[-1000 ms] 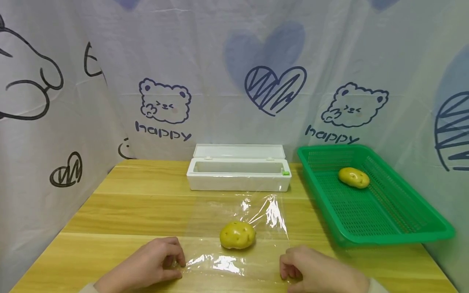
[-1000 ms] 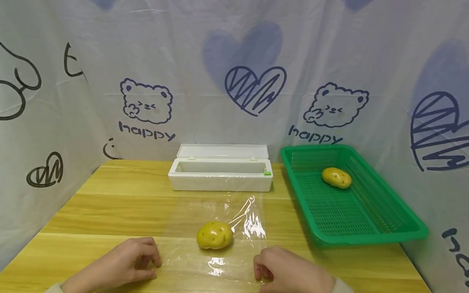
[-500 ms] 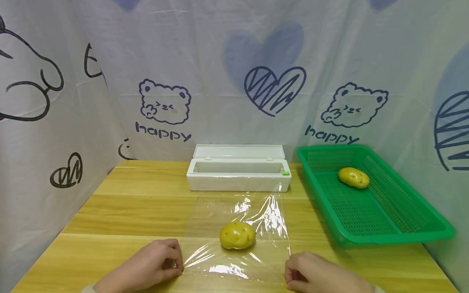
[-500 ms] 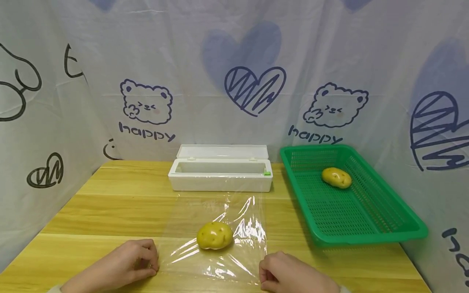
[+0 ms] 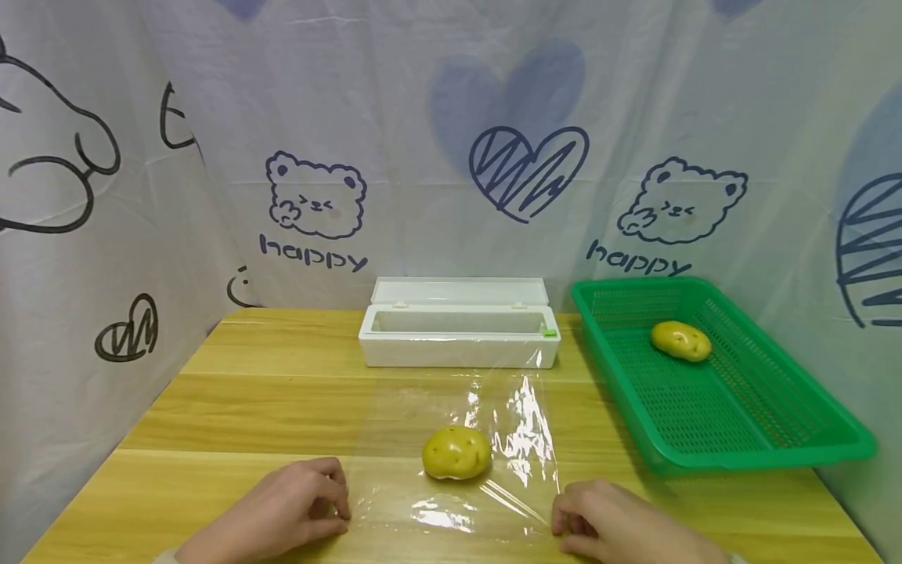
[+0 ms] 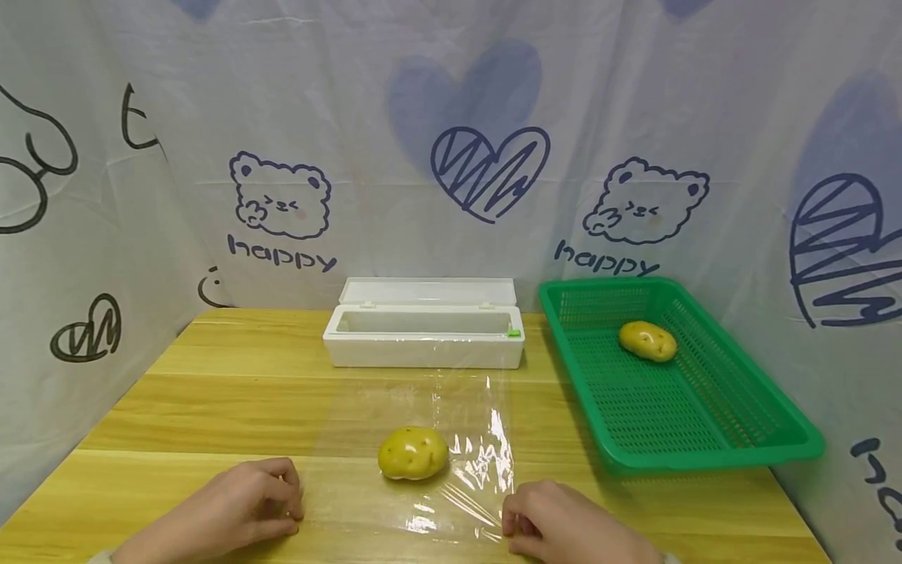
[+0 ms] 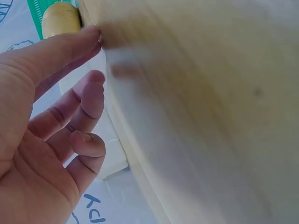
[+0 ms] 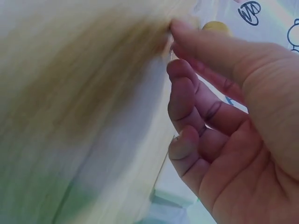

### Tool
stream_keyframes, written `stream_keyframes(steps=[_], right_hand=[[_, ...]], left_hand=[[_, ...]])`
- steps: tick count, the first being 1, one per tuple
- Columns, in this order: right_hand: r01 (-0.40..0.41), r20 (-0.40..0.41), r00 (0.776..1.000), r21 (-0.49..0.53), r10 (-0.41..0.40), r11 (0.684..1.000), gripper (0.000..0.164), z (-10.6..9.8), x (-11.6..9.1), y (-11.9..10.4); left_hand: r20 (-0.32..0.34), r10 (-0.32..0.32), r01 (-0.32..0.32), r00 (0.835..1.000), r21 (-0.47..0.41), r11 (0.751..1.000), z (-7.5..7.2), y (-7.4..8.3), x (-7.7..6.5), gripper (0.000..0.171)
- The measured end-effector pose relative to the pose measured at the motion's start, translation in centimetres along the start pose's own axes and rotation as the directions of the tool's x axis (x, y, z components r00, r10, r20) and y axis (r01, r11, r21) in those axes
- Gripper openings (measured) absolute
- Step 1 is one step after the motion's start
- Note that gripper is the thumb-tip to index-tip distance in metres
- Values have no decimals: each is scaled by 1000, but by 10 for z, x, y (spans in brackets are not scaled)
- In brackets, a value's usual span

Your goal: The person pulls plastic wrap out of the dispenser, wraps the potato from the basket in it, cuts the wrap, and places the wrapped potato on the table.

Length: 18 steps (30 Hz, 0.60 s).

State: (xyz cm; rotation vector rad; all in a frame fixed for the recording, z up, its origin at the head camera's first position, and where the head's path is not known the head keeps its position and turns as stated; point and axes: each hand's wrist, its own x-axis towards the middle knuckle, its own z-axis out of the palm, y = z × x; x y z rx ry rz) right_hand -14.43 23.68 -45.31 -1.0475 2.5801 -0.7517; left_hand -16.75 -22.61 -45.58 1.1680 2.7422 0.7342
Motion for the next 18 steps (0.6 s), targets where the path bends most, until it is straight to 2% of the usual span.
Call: stream_keyframes(steps=[4,6,9,14,18], right_hand=[[94,-77,992,-103,-102,990,25,4,0,3],[92,-87,991,-112,-102,990,28,5,1,4],[71,-82,993,-106,-80,992,30,7,1,5],[91,-101,989,-137,-105,986,30,8,-1,6],[32,-62,997,-70,-37,997,18,6,-4,6]], left_hand=[[-42,90,-87,995,57,995,0,0,1,23],[-46,104,-100,994,74,992,1,1,1,25],[-32,90,-86,995,93,992,2,1,3,28],[-21,65,-62,998,119,991,3,2,3,30],[-43,37,-31,998,121,992,1,0,0,20]])
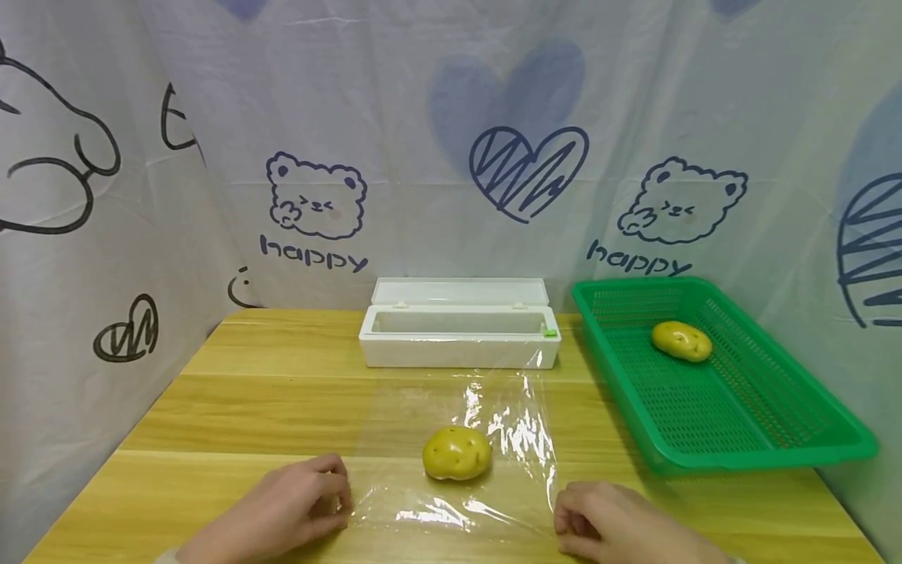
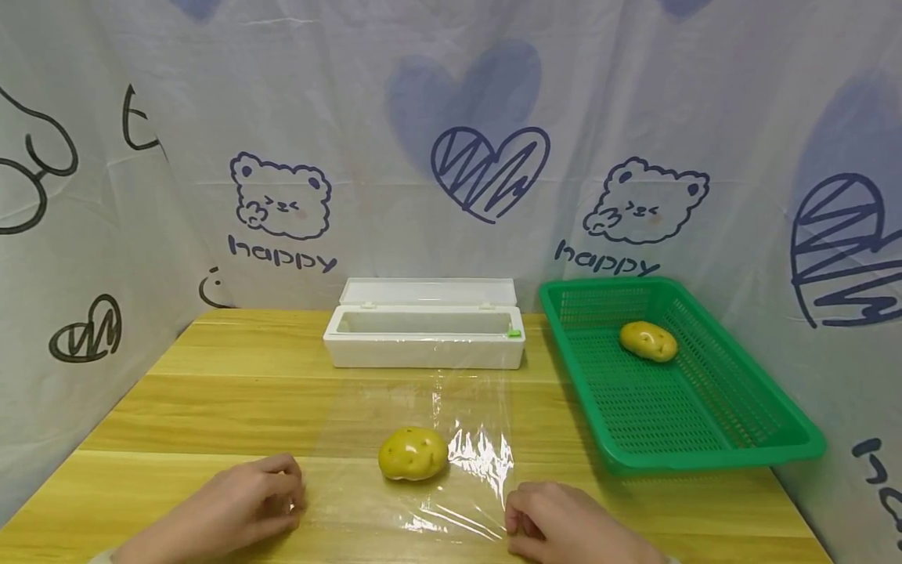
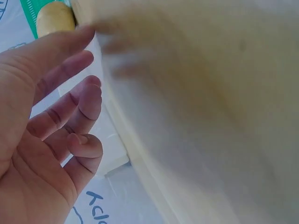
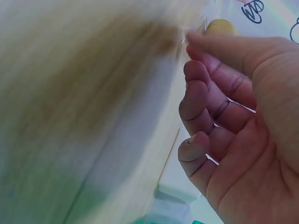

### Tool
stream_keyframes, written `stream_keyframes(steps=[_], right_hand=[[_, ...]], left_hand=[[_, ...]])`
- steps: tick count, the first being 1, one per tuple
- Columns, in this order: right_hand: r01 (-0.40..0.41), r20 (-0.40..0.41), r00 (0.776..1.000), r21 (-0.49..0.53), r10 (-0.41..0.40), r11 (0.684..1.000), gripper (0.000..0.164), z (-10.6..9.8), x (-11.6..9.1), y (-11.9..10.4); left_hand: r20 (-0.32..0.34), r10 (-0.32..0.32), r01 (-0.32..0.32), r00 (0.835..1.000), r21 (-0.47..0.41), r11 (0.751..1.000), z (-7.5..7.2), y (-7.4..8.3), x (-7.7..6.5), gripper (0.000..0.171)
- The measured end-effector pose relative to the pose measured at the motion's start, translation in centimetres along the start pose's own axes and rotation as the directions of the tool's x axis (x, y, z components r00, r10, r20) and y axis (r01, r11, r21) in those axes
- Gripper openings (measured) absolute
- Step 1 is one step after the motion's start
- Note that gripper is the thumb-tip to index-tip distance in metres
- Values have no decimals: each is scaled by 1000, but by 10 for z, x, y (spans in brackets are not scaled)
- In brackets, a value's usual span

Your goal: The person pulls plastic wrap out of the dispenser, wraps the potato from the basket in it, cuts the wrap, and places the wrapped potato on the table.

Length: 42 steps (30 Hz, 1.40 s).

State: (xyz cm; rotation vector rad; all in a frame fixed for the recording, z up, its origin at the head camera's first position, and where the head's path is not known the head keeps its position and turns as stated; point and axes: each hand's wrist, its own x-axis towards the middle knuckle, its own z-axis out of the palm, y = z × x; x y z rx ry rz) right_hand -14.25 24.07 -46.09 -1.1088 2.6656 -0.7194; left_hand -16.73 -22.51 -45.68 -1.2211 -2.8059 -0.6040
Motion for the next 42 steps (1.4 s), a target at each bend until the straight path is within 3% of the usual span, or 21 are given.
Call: stream_keyframes(steps=[2,5,9,12,18,26,29,32,37,42], right_hand=[[-28,22,999,27,28,999,12,-2,0,0],[15,-4,1000,0,-15,1000,10,-3,0,0],[83,-71,994,-81,-89,993,21,-1,2,2],[83,-92,991,-105,-93,991,27,0,2,2],[-4,-66,998,-75,-1,997,26,0,3,1],[-32,-104,994,12,33,999,15,-11,0,3],[-60,-102,993,67,66,996,14,-18,1,4],[-65,-112,991,110,77,992,13,-24,3,5],[-40,-193,979,153,69,987,13,-27,6,9],[-87,-264,955,179,133,980,12,-26,11,12]], left_hand=[[-14,5,-4,1000,10,1000,-1,-2,-1,15],[-43,77,-75,996,55,996,-2,-4,-1,19],[-76,208,-194,975,157,968,0,-5,3,26],[-79,243,-221,967,223,950,1,-3,7,27],[-76,195,-172,978,240,955,4,0,8,29],[-126,116,-110,985,50,993,0,-1,7,29],[-110,65,-67,992,-14,998,-4,-3,8,28],[-91,27,-33,995,-55,998,-7,-5,10,26],[-96,6,-20,995,-147,989,-8,-10,14,26],[-88,-35,12,995,-252,968,-10,-19,19,20]])
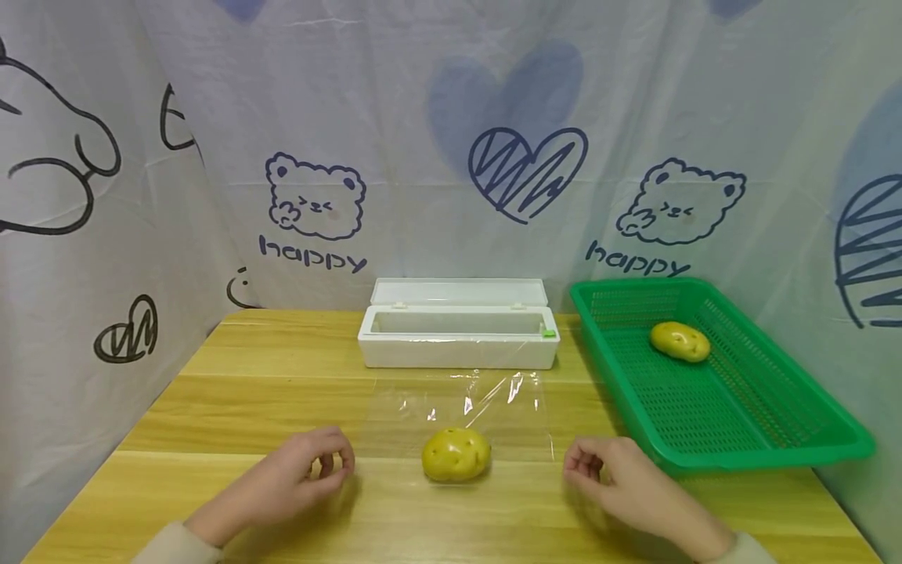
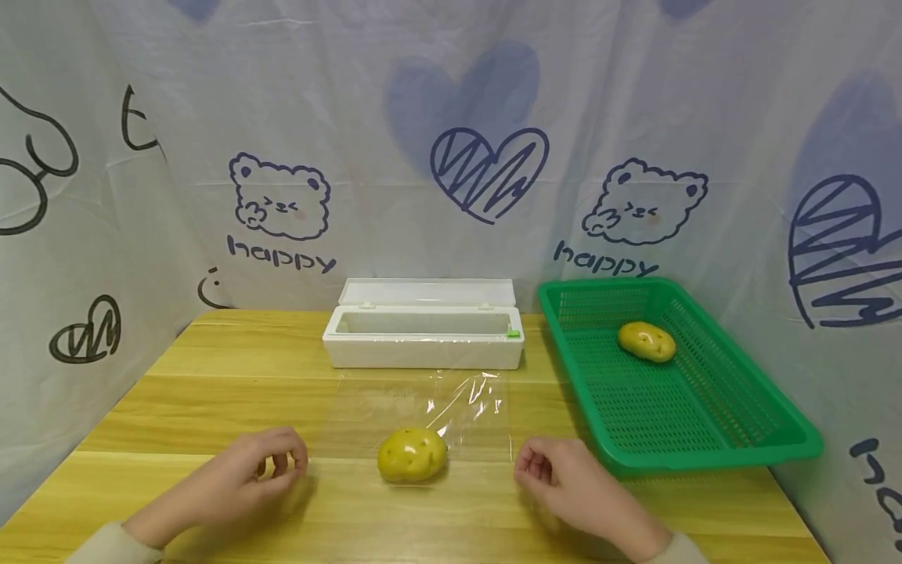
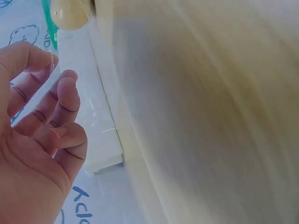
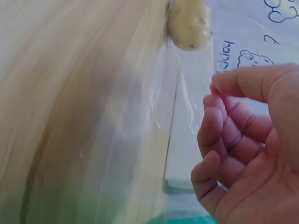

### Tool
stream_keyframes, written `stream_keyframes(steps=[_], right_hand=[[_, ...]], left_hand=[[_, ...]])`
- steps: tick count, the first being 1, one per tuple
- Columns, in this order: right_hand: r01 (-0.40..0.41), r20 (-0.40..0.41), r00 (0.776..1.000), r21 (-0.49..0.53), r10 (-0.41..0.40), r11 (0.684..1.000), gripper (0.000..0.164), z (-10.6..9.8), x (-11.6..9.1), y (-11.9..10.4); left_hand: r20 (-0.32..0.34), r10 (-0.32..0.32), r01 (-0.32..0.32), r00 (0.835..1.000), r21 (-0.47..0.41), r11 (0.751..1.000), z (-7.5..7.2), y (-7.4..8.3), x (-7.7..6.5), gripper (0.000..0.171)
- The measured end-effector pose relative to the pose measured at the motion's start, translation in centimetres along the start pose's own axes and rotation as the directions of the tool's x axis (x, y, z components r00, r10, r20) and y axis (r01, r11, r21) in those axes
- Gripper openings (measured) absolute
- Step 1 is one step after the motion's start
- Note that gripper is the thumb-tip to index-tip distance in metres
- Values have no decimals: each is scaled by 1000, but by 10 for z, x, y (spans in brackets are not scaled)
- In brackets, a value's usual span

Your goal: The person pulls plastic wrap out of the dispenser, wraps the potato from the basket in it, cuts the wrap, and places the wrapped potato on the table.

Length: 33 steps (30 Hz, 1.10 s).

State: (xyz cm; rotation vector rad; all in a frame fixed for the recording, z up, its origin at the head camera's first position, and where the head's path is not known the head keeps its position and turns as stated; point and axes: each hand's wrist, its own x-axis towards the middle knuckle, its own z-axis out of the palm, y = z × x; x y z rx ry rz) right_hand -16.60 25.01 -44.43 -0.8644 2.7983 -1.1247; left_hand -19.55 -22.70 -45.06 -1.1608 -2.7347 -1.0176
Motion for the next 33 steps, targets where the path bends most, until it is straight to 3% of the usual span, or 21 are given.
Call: stream_keyframes(steps=[6,13,22,25,28,30,33], right_hand=[[-120,-36,992,32,121,992,8,5,6,2],[-241,-37,969,63,243,969,11,11,14,3],[-275,-45,960,56,278,960,12,14,21,5],[-281,-33,959,57,283,958,12,15,22,6],[-285,-32,957,56,287,957,11,15,23,8],[-287,-32,957,54,289,956,11,15,23,9],[-291,-34,955,55,294,955,10,16,23,9]], left_hand=[[55,-119,126,991,-167,978,-5,-10,7,5],[145,-216,248,966,-258,934,-6,-21,19,9],[173,-234,277,957,-295,914,-1,-27,29,11],[132,-304,329,943,-245,912,0,-23,32,13],[15,-361,358,933,-168,919,5,-10,39,23],[-60,-328,320,943,-106,941,11,4,45,30],[-100,-159,163,982,27,986,26,27,55,41]])
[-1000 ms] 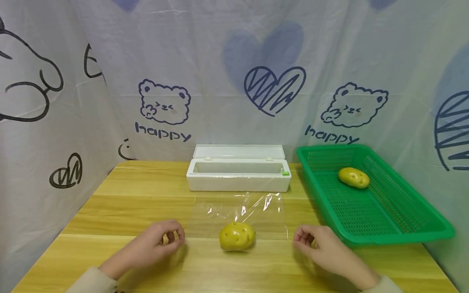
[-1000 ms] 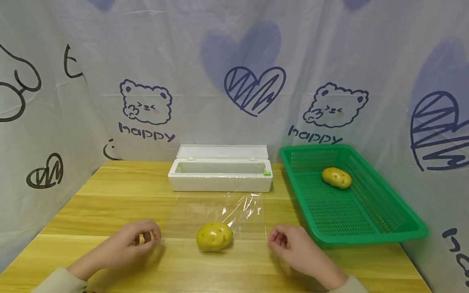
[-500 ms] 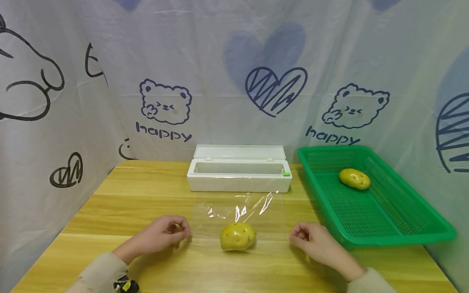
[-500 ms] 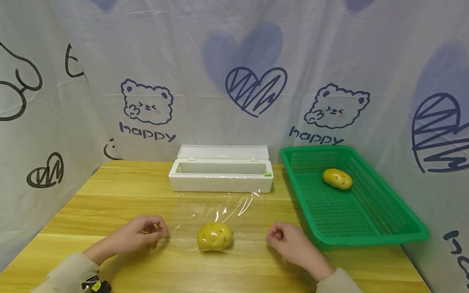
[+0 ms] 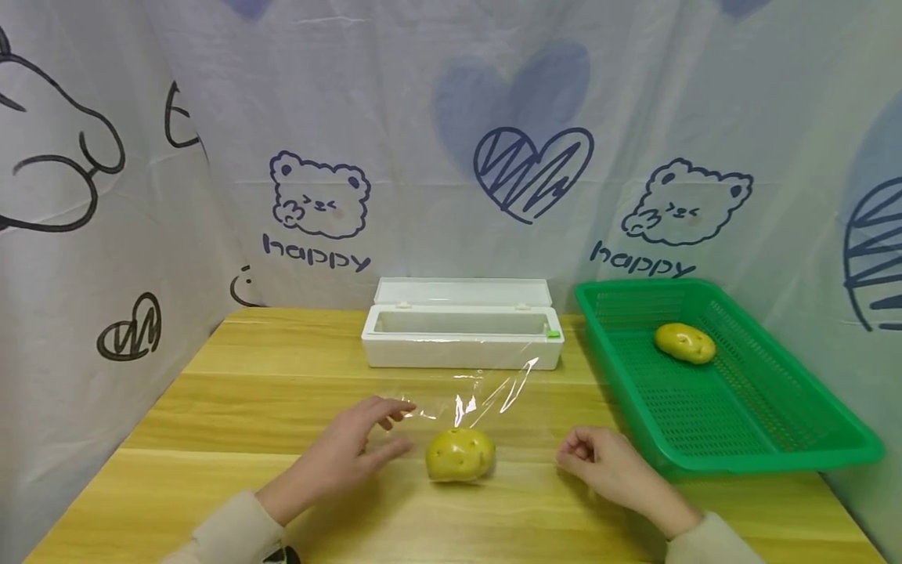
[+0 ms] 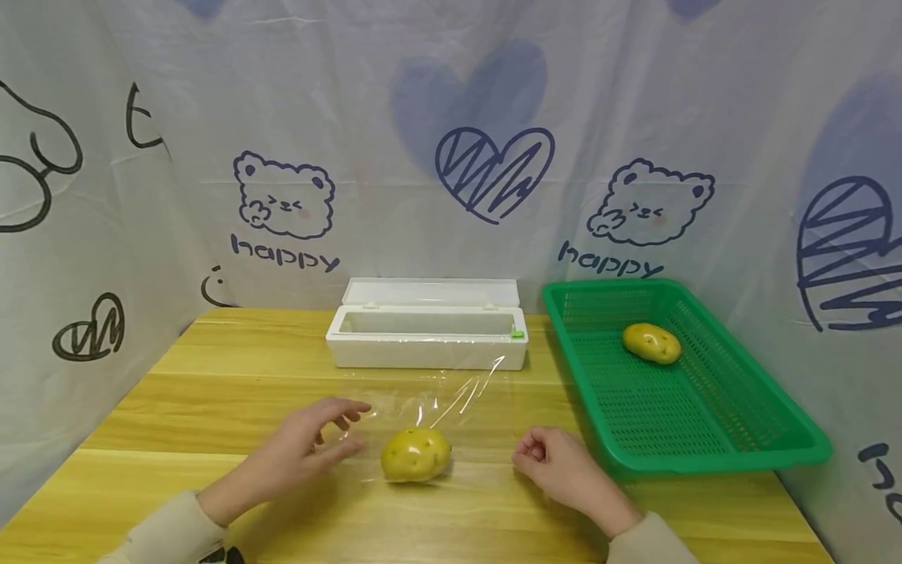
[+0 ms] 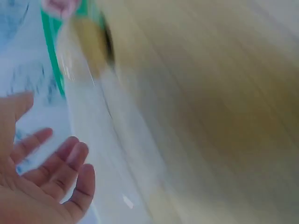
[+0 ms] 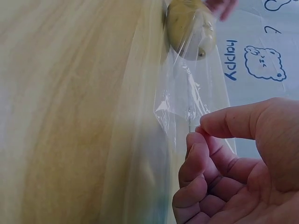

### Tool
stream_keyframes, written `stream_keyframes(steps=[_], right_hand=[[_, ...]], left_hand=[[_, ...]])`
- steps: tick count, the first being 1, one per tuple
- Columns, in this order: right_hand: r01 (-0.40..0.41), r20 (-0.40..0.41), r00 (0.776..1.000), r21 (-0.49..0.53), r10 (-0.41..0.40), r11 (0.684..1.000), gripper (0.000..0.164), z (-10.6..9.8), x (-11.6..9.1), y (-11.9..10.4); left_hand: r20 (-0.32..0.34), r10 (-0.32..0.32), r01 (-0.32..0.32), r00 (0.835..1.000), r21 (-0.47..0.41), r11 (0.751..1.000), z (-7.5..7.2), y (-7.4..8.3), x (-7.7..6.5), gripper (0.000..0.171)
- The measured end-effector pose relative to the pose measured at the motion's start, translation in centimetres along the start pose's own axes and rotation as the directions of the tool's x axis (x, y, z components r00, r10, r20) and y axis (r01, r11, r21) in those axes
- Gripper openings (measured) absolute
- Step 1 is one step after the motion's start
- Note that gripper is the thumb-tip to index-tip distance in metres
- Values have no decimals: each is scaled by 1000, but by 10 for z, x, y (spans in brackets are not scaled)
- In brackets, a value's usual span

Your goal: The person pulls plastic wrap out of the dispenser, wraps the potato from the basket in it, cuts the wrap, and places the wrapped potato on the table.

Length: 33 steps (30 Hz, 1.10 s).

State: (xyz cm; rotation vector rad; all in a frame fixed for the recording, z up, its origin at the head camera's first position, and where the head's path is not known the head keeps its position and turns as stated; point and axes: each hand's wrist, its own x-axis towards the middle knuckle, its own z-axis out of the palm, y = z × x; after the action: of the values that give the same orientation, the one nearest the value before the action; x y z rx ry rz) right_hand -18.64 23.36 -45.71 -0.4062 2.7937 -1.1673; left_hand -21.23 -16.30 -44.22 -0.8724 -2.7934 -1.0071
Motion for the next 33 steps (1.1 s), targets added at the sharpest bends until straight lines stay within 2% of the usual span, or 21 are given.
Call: stream_keyframes(steps=[3,6,10,14,17,21,25,29,33], right_hand=[[0,-1,1000,-1,0,1000,10,0,-1,-2],[2,-6,1000,-6,-2,1000,11,0,-1,-1],[-1,1,1000,3,1,1000,11,-1,-2,1],[-6,16,1000,36,5,999,11,-6,-3,1],[11,-8,1000,55,-10,998,12,-10,-4,-6],[143,-64,988,19,-142,990,12,-9,-4,-29],[293,-46,953,-118,-300,949,21,7,0,-52],[357,13,932,-206,-362,911,34,30,13,-63],[407,50,912,-218,-406,887,38,45,26,-64]], left_hand=[[32,150,-152,988,73,986,13,17,4,50],[78,198,-203,977,62,977,24,20,12,52],[120,174,-177,977,14,984,33,17,18,49],[139,146,-140,979,-52,989,34,17,21,42],[153,138,-121,979,-114,986,34,17,22,40],[162,133,-105,978,-174,979,35,14,23,39],[160,126,-94,979,-196,976,34,12,24,39],[163,123,-89,979,-200,976,34,11,23,38],[174,124,-89,977,-198,976,33,12,24,38]])
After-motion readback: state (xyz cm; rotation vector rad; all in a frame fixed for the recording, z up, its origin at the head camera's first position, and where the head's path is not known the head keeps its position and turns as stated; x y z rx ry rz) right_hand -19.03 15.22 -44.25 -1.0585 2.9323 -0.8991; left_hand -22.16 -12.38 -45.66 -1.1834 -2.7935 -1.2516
